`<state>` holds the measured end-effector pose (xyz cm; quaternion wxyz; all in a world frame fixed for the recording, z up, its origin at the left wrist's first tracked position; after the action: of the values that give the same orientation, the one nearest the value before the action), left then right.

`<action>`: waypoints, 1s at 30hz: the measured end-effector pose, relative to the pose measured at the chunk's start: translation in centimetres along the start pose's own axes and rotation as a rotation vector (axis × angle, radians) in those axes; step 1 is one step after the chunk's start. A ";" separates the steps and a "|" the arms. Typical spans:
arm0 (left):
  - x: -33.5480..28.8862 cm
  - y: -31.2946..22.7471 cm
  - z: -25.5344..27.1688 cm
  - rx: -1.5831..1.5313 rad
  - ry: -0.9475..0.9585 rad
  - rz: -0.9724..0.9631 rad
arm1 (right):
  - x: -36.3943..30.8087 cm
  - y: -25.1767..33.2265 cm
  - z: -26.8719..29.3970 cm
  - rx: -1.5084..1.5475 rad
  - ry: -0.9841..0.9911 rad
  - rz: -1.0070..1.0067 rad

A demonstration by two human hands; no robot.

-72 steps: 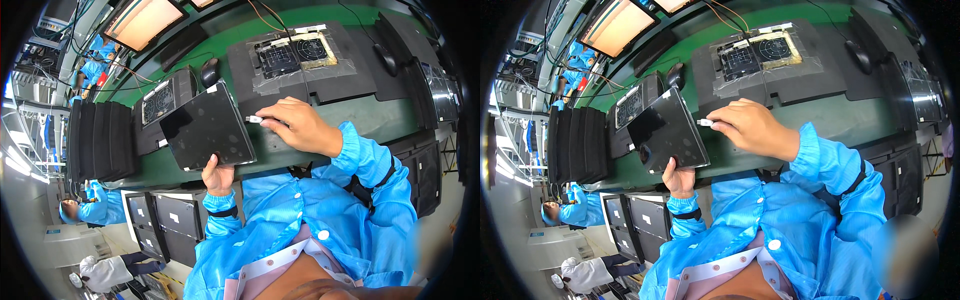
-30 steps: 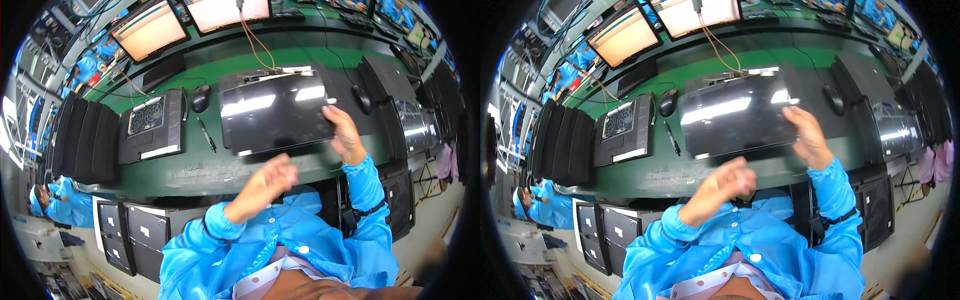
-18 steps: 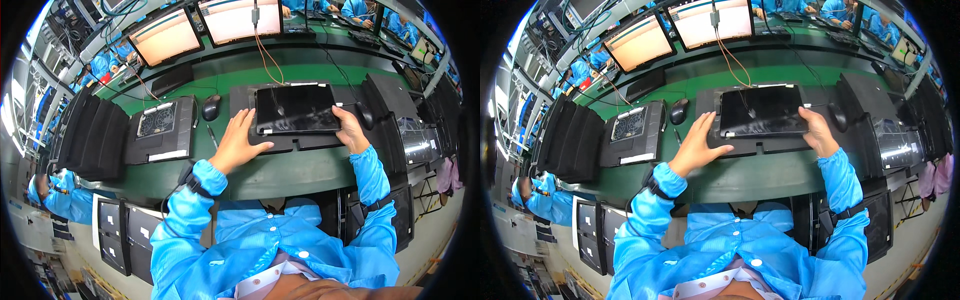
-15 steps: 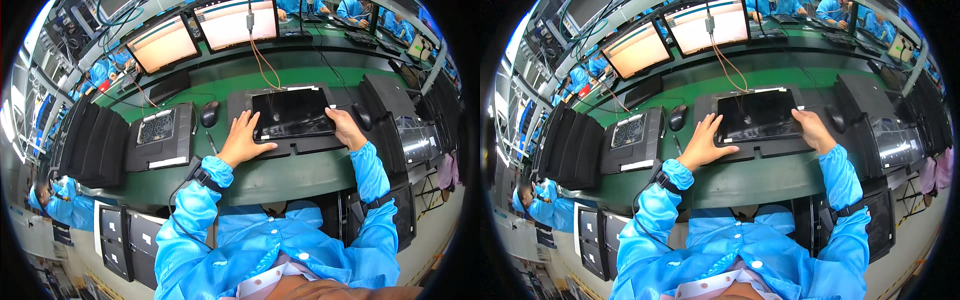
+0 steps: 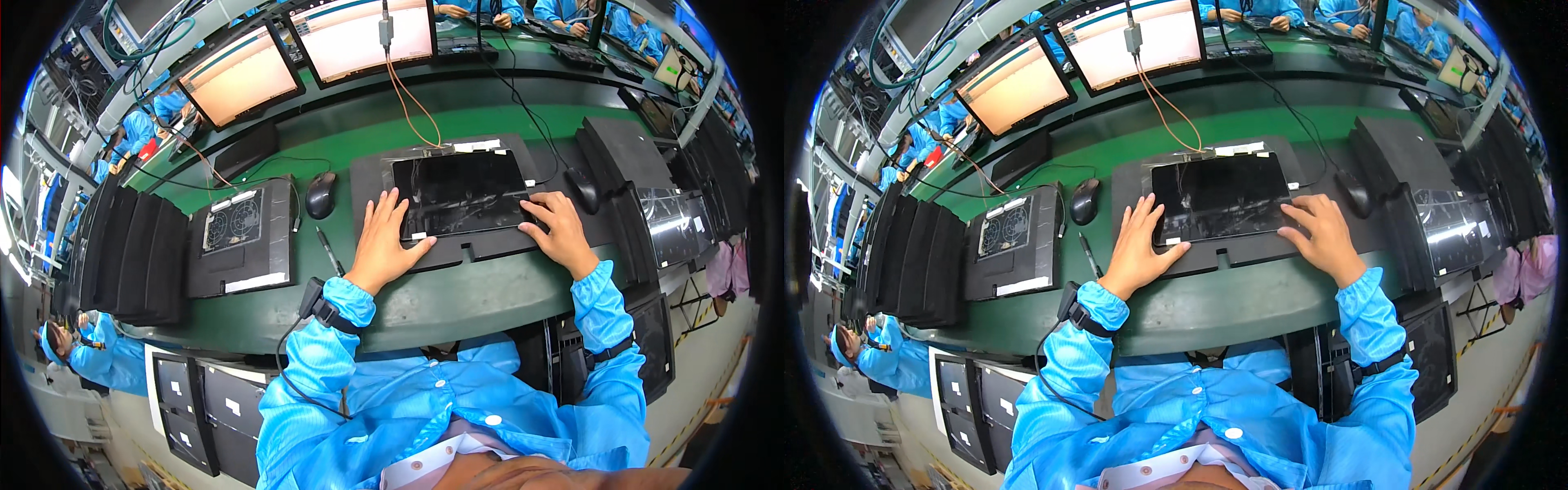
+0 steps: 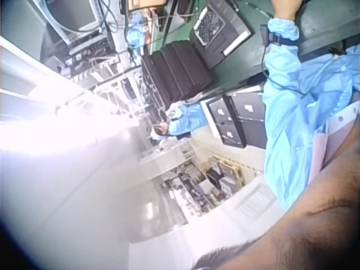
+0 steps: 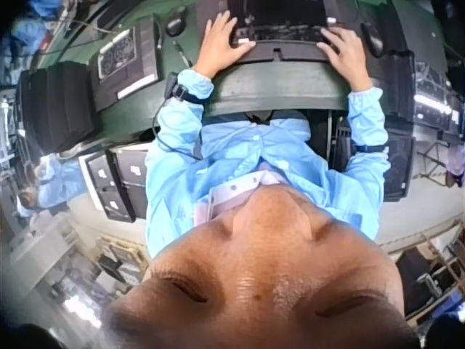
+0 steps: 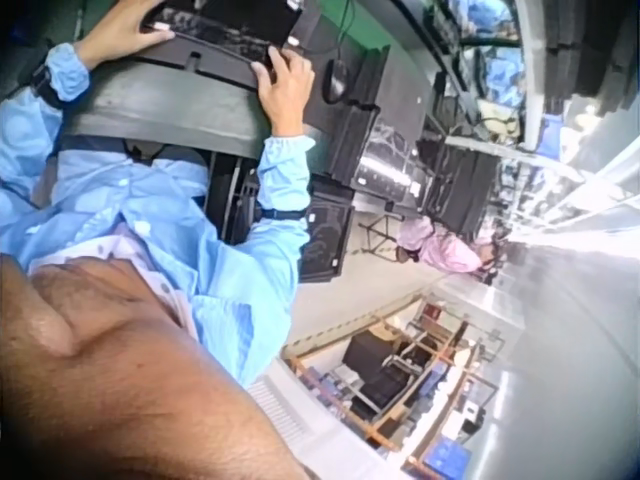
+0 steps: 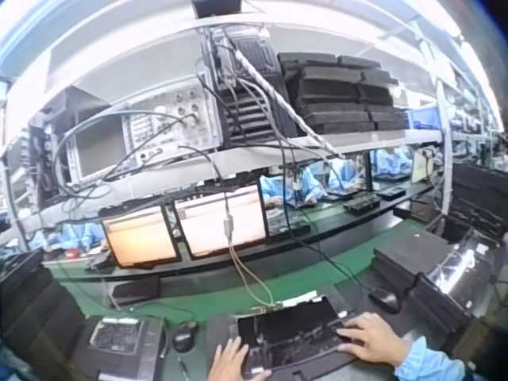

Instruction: Checking, testing, and labeling electronic tablet devices at an assembly and quality control station.

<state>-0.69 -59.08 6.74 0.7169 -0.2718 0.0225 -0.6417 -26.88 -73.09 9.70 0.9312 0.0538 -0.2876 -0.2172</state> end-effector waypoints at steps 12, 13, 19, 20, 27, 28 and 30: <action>-0.5 0.1 0.3 -0.052 -0.083 0.006 | 0.4 1.1 0.0 -0.025 -0.009 -0.003; -0.5 -0.3 0.3 -0.027 -0.084 -0.045 | 0.5 1.2 0.0 -0.039 -0.010 -0.007; -0.8 -0.6 -0.1 0.062 -0.102 -0.049 | 0.6 1.9 -0.8 -0.070 -0.002 -0.011; -0.9 -0.6 0.0 0.069 -0.109 -0.047 | 0.7 2.1 -0.8 -0.095 -0.011 -0.023; -0.5 -0.7 -0.3 -0.004 -0.136 -0.056 | -0.4 1.9 -2.0 -0.210 -0.104 -0.124; -0.5 -0.5 -0.3 -0.020 -0.138 -0.058 | -0.4 1.8 -2.0 -0.227 -0.133 -0.139; -0.9 0.0 -0.1 -0.029 -0.140 -0.037 | -0.4 1.9 -2.3 -0.214 -0.112 -0.152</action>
<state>-0.93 -58.32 6.37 0.7007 -0.3266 -0.0234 -0.6339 -25.17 -71.28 8.04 0.8950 -0.0365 -0.3094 -0.3192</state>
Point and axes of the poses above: each hand's wrist, its own x-axis towards the middle knuckle, its own z-axis out of the back of the hand, y = z × x, the point moved 9 cm from there along x, towards the middle knuckle, and after that the axes turned 3 degrees about y, right-handed, at the moved point
